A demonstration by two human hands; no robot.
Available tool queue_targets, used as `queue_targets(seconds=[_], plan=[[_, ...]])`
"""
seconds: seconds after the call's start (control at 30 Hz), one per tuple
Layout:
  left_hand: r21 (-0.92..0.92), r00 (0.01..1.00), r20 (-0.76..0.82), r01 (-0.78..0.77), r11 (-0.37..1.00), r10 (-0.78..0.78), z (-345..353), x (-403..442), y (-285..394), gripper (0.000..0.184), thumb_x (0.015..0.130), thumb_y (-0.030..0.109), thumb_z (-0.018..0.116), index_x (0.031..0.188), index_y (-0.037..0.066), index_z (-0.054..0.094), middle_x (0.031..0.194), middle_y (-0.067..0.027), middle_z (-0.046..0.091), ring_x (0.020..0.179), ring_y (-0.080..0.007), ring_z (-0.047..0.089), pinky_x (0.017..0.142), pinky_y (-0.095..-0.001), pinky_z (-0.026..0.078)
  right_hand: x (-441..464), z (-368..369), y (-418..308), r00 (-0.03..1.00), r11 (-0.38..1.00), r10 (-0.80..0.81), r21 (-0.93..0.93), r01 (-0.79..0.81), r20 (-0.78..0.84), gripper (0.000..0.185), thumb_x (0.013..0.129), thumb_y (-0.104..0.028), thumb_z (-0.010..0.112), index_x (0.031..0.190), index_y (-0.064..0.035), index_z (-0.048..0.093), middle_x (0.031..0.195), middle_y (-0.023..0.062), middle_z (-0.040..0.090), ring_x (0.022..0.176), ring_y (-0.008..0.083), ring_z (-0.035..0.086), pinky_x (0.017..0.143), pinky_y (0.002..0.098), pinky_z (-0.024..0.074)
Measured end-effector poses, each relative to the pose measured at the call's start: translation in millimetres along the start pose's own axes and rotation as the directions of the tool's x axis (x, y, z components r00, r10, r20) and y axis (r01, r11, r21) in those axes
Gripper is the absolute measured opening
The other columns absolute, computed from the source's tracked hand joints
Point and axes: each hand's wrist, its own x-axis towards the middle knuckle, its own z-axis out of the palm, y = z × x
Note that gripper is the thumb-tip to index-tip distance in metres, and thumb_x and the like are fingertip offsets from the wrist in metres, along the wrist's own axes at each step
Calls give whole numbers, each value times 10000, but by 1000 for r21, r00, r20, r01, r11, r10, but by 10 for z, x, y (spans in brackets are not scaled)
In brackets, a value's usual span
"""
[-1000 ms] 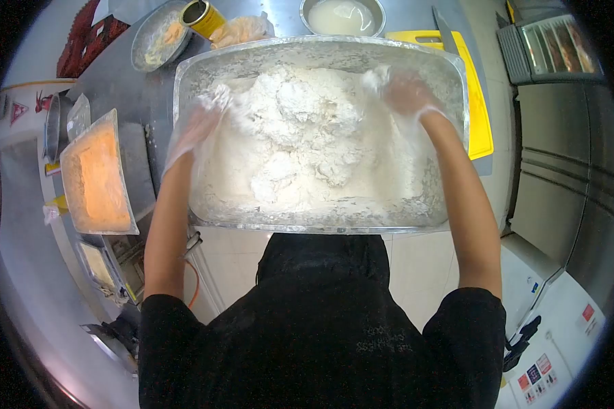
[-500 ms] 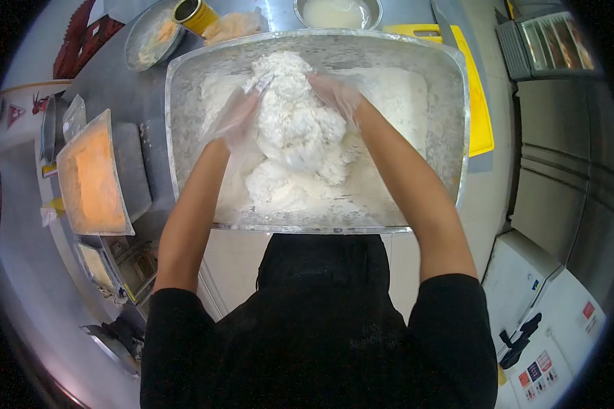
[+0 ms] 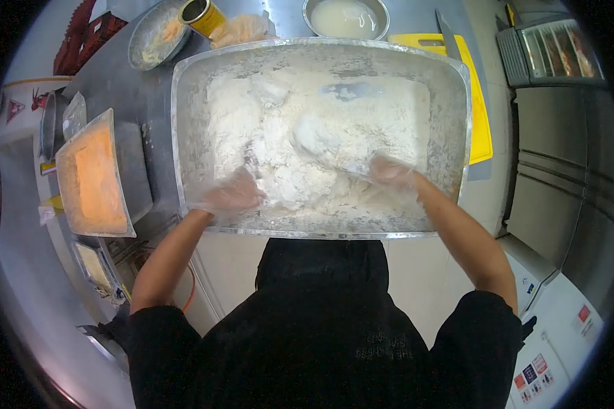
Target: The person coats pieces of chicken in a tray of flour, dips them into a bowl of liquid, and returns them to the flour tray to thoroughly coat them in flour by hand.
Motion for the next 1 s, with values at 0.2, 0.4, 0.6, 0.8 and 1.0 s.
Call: queue_targets(seconds=[0.2,0.4,0.6,0.8,1.0], plan=[[-464,763,-643,-460,757,70,38,160,313,783,861,415,640,1418,-8,289,1364,-186,446,1298,-281,393,1094,-362,306,140,407,136,981,855,-193,491,168,0,630,911,-337,598,1377,20,369,1354,133,471,1187,239,510,1049,343,387],[-770,797,-604,-581,265,-10,-238,-38,681,818,821,306,722,1427,-14,275,1422,-168,373,1336,-285,333,1115,-344,270,127,545,-483,940,866,-300,368,340,-163,555,858,-176,635,1322,29,411,1316,137,500,1160,223,530,994,341,433],[-416,443,-894,-760,499,-70,-186,224,677,713,809,206,735,1386,1,370,1357,-152,455,1280,-277,409,1099,-341,300,-18,437,-918,802,912,-395,-300,281,-448,558,769,-36,636,1282,58,441,1185,146,598,1103,202,574,952,315,446],[-512,538,-833,-657,553,-132,-266,-253,445,592,830,131,688,1355,31,436,1321,-146,492,1258,-275,443,1077,-360,352,-408,757,-1424,769,666,-503,-744,54,-395,515,777,-31,684,1268,-34,528,1143,94,633,1043,184,586,931,322,447],[-722,666,-501,-674,-157,-552,-391,145,-516,452,936,234,538,1354,85,457,1283,-97,529,1195,-220,487,995,-330,412,-132,-19,-1412,715,884,-274,-460,-76,-643,476,907,-289,557,1307,-39,491,1232,138,590,1103,230,567,983,325,410]])
